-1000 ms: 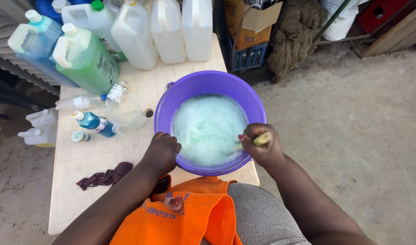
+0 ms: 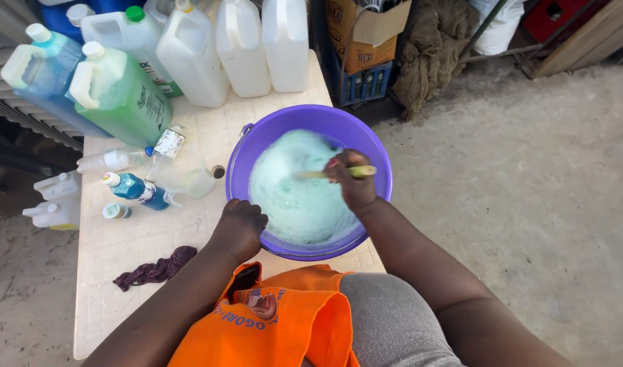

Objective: The person pours a green liquid from a plastic measuring cup into a purple bucket containing a white foamy mixture. They then use a wooden stick to stir the contents of the bucket, blending the green liquid into the foam. The person briefly handles a dark cloth on the table before resuming the stirring action.

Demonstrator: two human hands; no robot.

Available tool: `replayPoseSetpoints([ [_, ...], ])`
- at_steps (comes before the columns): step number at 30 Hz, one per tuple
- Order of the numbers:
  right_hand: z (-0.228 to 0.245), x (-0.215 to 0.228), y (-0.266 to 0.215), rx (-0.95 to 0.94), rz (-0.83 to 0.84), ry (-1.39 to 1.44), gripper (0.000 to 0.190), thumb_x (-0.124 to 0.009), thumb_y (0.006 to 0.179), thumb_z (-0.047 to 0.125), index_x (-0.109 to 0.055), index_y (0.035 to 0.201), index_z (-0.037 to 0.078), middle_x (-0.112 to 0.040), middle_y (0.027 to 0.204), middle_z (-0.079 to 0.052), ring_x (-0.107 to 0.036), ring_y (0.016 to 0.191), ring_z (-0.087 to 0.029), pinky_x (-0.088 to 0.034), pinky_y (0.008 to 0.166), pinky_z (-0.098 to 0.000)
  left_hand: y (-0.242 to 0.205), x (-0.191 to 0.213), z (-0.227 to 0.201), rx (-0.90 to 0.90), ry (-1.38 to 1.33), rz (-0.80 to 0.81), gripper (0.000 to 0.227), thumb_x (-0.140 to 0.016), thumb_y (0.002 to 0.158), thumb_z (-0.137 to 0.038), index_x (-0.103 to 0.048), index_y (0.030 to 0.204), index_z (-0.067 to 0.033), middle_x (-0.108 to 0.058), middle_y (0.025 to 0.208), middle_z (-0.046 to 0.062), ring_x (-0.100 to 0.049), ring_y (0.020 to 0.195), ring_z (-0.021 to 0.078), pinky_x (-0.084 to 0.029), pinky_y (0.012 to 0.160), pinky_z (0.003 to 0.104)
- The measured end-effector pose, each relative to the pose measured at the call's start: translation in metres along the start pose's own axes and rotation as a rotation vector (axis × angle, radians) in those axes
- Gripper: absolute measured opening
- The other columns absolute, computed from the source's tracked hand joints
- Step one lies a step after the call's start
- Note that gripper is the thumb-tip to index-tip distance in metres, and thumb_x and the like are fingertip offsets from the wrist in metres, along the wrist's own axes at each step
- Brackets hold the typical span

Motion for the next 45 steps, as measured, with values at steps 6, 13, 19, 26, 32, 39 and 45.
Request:
replayPoseSetpoints([
  [6, 0.074, -0.037, -0.034, -0.229, 0.389, 0.273, 0.023, -0.078, 0.081, -0.003, -0.062, 0.064, -0.004, -0.056, 0.050, -0.012, -0.052, 0.043, -0.015, -0.043, 0.041, -0.0260, -0.003, 0.006, -0.001, 0.013, -0.044, 0.005, 0.013, -0.063, 0.086, -0.008, -0.071, 0.084, -0.0186, -0.062, 0.083, -0.002, -0.060, 0.092, 0.0178, -0.038, 0.109, 0.039],
  [13, 0.098, 0.050, -0.007, -0.191, 0.132, 0.041, 0.017, -0.070, 0.081, -0.002, -0.057, 0.069, 0.000, -0.052, 0.049, -0.011, -0.052, 0.038, -0.014, -0.046, 0.039, -0.0262, -0.005, -0.003, 0.001, -0.019, -0.073, -0.055, 0.008, -0.065, 0.085, -0.009, -0.069, 0.084, -0.0158, -0.062, 0.083, 0.001, -0.059, 0.093, 0.0204, -0.038, 0.108, 0.041],
  [19, 0.017, 0.053, 0.009, 0.032, -0.197, 0.030, 0.034, -0.066, 0.102, 0.006, -0.048, 0.073, 0.010, -0.051, 0.057, -0.004, -0.057, 0.051, -0.014, -0.050, 0.052, -0.0273, -0.006, -0.004, 0.001, -0.013, -0.045, -0.064, 0.014, -0.063, 0.085, -0.007, -0.073, 0.089, -0.0173, -0.063, 0.084, 0.000, -0.061, 0.092, 0.0191, -0.039, 0.108, 0.040],
  [26, 0.056, -0.005, -0.027, -0.272, 0.117, 0.368, 0.028, -0.067, 0.087, -0.009, -0.051, 0.067, 0.003, -0.045, 0.050, -0.010, -0.051, 0.043, -0.019, -0.047, 0.043, -0.0315, -0.003, 0.000, 0.001, 0.024, -0.059, 0.013, 0.017, -0.064, 0.083, -0.005, -0.072, 0.089, -0.0174, -0.064, 0.085, -0.001, -0.061, 0.094, 0.0189, -0.037, 0.110, 0.040],
  [32, 0.105, 0.032, -0.014, -0.127, -0.021, -0.092, 0.029, -0.072, 0.087, -0.003, -0.052, 0.067, 0.005, -0.048, 0.051, -0.008, -0.050, 0.045, -0.012, -0.042, 0.039, -0.0260, -0.002, 0.004, 0.002, 0.004, -0.060, 0.012, 0.013, -0.065, 0.083, -0.007, -0.071, 0.088, -0.0175, -0.062, 0.085, -0.001, -0.060, 0.094, 0.0194, -0.037, 0.110, 0.041],
  [39, 0.016, 0.013, 0.016, -0.062, -0.098, 0.210, 0.030, -0.061, 0.095, -0.001, -0.051, 0.068, 0.007, -0.049, 0.050, -0.009, -0.056, 0.048, -0.021, -0.046, 0.050, -0.0274, 0.001, -0.007, 0.004, 0.026, -0.029, 0.001, 0.015, -0.064, 0.084, -0.007, -0.072, 0.090, -0.0173, -0.063, 0.086, -0.001, -0.061, 0.096, 0.0197, -0.037, 0.113, 0.042],
  [45, 0.078, -0.022, -0.025, -0.288, 0.261, 0.441, 0.035, -0.071, 0.084, -0.007, -0.049, 0.058, 0.003, -0.045, 0.044, -0.009, -0.048, 0.037, -0.015, -0.042, 0.040, -0.0257, -0.001, -0.002, 0.002, 0.009, -0.058, 0.011, 0.013, -0.064, 0.083, -0.008, -0.071, 0.089, -0.0177, -0.061, 0.085, 0.000, -0.060, 0.094, 0.0201, -0.037, 0.110, 0.041],
])
Point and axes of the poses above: each hand's wrist, its own y-axis towards the middle knuckle, its own x-axis out of the back of the hand, z = x × y, the point moved 6 cm from there along y, towards the middle knuckle
